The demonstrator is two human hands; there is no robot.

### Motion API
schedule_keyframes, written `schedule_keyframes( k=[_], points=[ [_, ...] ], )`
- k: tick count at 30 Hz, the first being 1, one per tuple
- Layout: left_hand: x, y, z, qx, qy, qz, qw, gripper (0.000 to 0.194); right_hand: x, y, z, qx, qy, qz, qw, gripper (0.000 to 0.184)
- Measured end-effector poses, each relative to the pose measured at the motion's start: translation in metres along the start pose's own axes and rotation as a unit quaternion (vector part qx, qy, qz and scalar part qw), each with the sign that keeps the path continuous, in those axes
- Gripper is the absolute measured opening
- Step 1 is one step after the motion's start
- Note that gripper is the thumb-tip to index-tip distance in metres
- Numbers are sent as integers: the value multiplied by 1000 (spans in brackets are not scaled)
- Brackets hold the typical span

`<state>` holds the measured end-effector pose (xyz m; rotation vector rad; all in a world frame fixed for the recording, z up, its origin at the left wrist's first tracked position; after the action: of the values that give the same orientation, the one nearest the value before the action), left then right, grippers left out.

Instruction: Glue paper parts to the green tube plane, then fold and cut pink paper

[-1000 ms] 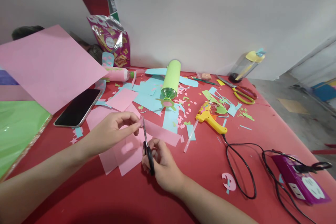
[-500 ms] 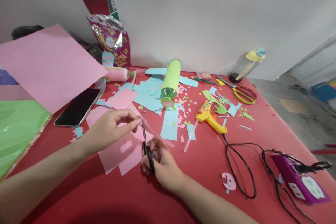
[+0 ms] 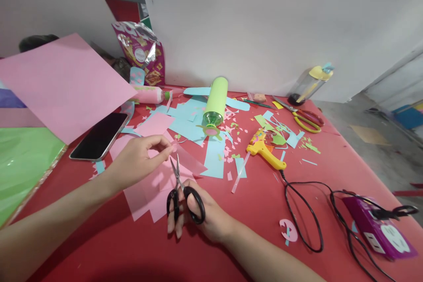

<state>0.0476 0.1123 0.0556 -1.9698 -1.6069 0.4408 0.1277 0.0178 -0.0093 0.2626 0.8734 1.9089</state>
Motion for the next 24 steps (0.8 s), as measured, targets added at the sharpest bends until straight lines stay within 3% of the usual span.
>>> schedule_keyframes(
  k=[7, 18, 24],
  points=[
    [0, 5, 2, 0, -5, 30, 1000, 16, 1, -4, 13, -74, -61, -10, 995, 32],
    [-9, 18, 0, -61, -57, 112, 990, 23, 0, -7, 18, -146, -74, -49, 985, 37],
    [-12, 23, -2, -84, -59, 119, 988, 20, -1, -11, 16, -167, -62, -70, 982, 40]
  ],
)
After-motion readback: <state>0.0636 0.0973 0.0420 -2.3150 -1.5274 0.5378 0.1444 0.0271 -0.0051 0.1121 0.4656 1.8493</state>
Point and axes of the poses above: each hand's wrist, its own x-axis towards the middle knuckle, its own y-axis out of the palm, z = x × y, the point moved 8 cm from there along x, towards the middle knuckle, and after that the axes turned 9 degrees about -z, right-handed, at the moved point
